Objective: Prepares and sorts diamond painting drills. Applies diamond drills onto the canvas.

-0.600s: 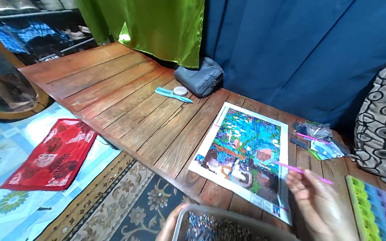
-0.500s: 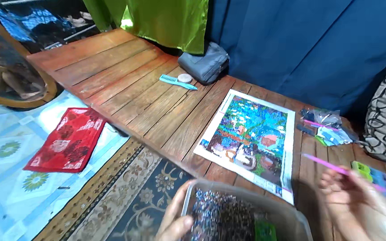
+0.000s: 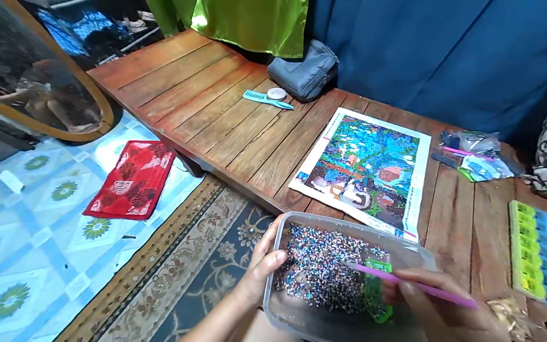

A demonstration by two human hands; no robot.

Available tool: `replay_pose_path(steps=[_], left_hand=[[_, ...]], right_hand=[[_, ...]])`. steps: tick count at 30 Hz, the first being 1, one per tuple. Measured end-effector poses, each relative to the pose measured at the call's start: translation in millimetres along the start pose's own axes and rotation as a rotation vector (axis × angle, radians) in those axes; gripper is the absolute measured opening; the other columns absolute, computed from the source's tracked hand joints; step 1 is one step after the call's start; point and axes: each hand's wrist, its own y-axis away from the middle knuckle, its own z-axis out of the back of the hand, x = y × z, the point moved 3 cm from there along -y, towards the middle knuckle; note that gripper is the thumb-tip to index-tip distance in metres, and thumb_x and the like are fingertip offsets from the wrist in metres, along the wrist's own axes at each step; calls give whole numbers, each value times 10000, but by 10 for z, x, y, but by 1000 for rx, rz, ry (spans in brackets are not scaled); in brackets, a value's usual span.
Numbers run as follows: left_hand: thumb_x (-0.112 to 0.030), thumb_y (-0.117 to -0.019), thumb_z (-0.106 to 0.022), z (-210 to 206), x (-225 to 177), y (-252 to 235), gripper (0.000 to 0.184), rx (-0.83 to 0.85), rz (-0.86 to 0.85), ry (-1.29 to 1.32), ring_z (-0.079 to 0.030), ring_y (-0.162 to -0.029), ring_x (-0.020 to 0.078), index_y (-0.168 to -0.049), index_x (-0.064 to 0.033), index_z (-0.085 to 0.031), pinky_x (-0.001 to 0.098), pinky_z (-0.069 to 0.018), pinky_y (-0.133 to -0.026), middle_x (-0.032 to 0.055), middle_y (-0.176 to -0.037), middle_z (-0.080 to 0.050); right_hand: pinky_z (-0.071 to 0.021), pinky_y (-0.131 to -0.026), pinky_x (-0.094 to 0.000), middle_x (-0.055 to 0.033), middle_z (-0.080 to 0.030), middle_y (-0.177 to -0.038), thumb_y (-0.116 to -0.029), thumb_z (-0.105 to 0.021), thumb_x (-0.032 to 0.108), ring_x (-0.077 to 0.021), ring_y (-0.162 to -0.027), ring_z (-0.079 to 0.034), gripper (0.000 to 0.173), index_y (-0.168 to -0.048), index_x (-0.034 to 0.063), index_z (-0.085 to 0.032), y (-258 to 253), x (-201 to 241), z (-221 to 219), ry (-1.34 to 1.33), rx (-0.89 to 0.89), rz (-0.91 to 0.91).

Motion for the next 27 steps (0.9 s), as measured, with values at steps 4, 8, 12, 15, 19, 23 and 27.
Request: replay_pose_path(steps=[4,8,12,15,19,23,27], left_hand=[[-644,-764,-712,-20,-28,12,857,-21,51,47,-628,-926,-71,-1428,-144,-503,148,-524,-842,-139,-1090,-679],[-648,-758,-715,-5,-10,7,897,-30,81,65,-635,-920,-62,-1467,-157,-469,151,-528,-831,-131,-1099,-681],[-679,-737,-719,-1,-16,0,960,-40,112,75,-642,-972,-33,-1485,-148,-439,178,-536,-847,-100,-1162,-675],[-675,-758,-710,7,-18,-3,905,-16,117,115,-659,-1014,-2,-1474,-181,-459,216,-555,-871,-81,-1196,-683],[-642,-779,-699,14,2,-12,838,-2,134,134,-666,-991,8,-1466,-221,-468,225,-565,-845,-82,-1186,-684],[-656,-773,-696,22,5,-23,857,-7,142,114,-655,-1019,4,-1476,-230,-457,226,-560,-855,-90,-1227,-664],[-652,-779,-691,20,4,-21,853,-14,144,111,-654,-1016,2,-1478,-227,-453,223,-557,-856,-91,-1216,-666]], right_hand=[[-598,-762,-193,1,-739,-931,-1018,-597,100,9,-829,-688,143,-1070,0,-685,86,-66,-96,166,26,115],[-551,-741,-152,-95,-721,-883,-995,-596,91,-9,-794,-660,188,-1022,-63,-700,143,-67,-192,287,45,129],[-546,-761,-166,-136,-733,-885,-972,-607,91,-52,-802,-675,201,-1004,-64,-731,138,-34,-236,394,80,118],[-541,-747,-159,-130,-737,-878,-964,-615,101,-48,-791,-675,199,-990,-54,-737,112,-45,-245,419,91,115],[-543,-763,-160,-128,-744,-888,-956,-627,104,-51,-804,-684,191,-983,-42,-747,88,-56,-287,421,110,110],[-544,-767,-176,-133,-749,-891,-942,-630,101,-87,-818,-694,187,-974,-26,-764,64,-52,-331,456,128,123],[-544,-784,-196,-132,-752,-897,-932,-650,100,-111,-834,-700,174,-978,-13,-773,69,-47,-363,453,160,98]])
